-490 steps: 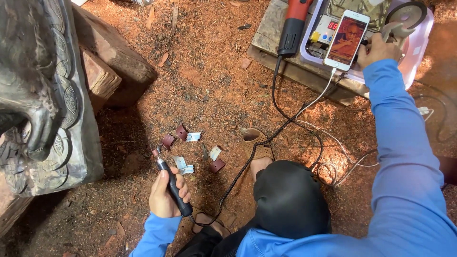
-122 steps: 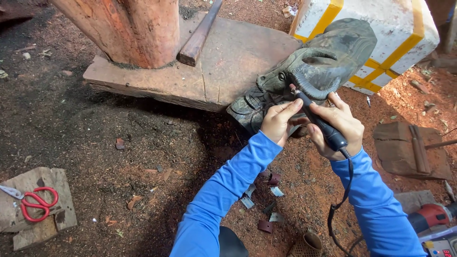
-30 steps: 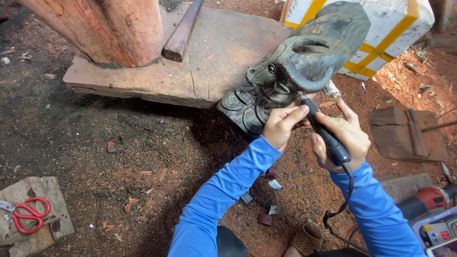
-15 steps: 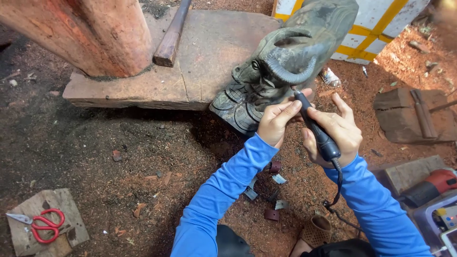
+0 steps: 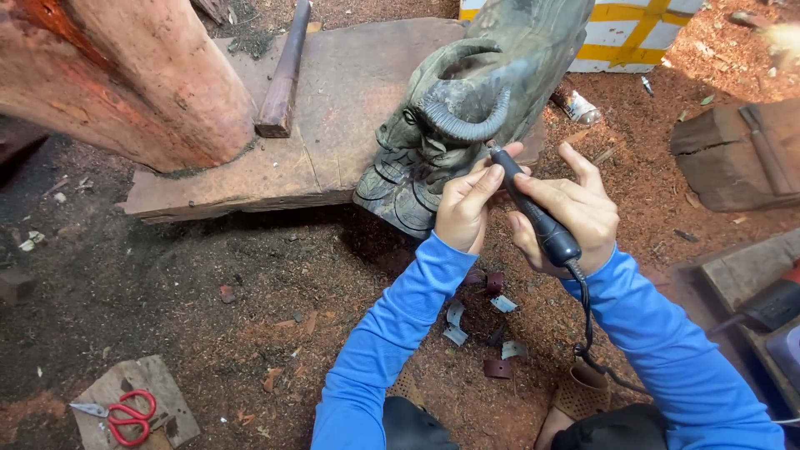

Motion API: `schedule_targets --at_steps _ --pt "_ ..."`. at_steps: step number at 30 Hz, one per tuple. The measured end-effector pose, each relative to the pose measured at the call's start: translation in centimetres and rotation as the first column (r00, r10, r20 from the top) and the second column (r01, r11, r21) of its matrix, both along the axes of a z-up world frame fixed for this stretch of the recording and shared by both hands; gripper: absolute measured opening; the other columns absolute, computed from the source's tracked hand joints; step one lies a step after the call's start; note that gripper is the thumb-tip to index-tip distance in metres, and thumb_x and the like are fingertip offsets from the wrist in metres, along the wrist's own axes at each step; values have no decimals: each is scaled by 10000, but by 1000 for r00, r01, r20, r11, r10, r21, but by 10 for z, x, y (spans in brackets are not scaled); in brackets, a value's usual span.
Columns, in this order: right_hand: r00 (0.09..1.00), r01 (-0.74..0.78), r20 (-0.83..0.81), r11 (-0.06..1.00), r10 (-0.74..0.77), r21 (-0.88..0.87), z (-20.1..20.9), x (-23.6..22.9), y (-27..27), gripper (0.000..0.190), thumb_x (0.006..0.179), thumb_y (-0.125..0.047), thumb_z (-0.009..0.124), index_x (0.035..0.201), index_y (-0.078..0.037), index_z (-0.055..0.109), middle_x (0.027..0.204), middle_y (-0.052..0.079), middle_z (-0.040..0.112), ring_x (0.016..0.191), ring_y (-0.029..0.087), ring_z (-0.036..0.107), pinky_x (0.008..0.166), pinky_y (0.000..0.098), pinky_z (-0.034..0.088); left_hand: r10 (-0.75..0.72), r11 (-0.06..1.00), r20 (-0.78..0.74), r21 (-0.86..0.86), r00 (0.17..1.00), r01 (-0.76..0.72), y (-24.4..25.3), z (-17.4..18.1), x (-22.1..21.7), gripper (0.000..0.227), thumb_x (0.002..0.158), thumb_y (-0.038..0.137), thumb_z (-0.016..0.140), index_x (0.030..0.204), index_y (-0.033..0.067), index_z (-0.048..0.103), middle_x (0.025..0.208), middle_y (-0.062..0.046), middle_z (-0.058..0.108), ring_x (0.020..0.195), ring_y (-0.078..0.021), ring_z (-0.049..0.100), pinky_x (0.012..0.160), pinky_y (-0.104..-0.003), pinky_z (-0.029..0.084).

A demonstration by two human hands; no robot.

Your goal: Sanding and detailing a wooden buffalo sculpture using a rotary tool.

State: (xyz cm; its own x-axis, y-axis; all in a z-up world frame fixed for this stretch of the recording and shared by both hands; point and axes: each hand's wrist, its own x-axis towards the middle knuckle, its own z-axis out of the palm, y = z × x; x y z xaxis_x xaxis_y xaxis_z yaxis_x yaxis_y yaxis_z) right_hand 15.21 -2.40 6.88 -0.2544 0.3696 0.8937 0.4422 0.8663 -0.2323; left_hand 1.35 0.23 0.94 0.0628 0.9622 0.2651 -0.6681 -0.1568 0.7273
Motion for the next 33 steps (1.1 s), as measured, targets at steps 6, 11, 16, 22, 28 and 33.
schedule_targets --at_steps 6,11,16,22,28,33 --pt "991 50 120 999 -52 19 -18 31 -15 373 888 -173 781 1148 93 744 874 179 752 797 297 713 946 460 494 -138 990 -99 3 986 139 -14 3 10 340 1089 289 585 1218 8 725 1362 -140 674 1178 -210 664 960 -340 536" --pt "972 53 236 977 -3 -206 -71 73 -59 500 818 -112 867 1258 30 677 981 169 759 800 234 703 666 338 590 -449 890 45 -69 892 451 -46 -28 26 337 1115 154 529 1387 -41 577 1248 -234 708 1187 -307 691 1112 -417 543" --pt "945 -318 -302 139 124 -938 -110 108 -82 871 709 211 427 1547 -25 430 1235 195 672 907 331 828 814 352 643 -416 895 -32 -188 909 403 -57 -65 32 322 1081 177 547 1293 -60 598 1179 -228 715 1120 -299 702 1052 -397 560" --pt "957 -288 -255 500 135 -816 -107 42 -49 551 907 -110 706 1432 -28 562 1336 218 671 1148 287 681 813 463 609 18 956 -185 -284 983 -70 -58 -84 27 355 1039 309 676 1279 49 696 1133 -171 744 1108 -253 697 1008 -410 533" --pt "976 -211 -106 695 191 -687 -89 -4 -20 513 905 -80 696 1414 -108 638 1188 220 734 973 372 735 631 470 636 188 885 -214 -386 959 -260 -59 -42 -8 333 1028 288 640 1233 38 719 1141 -158 731 1082 -278 697 969 -411 556" --pt "984 -164 -55 724 172 -670 -83 -17 -18 488 874 -82 721 1360 -116 688 1109 222 756 1000 416 717 684 516 620 145 811 -189 -540 971 -226 -48 -80 -19 484 1017 394 660 1267 -20 672 1046 -242 711 1002 -333 722 892 -435 572"
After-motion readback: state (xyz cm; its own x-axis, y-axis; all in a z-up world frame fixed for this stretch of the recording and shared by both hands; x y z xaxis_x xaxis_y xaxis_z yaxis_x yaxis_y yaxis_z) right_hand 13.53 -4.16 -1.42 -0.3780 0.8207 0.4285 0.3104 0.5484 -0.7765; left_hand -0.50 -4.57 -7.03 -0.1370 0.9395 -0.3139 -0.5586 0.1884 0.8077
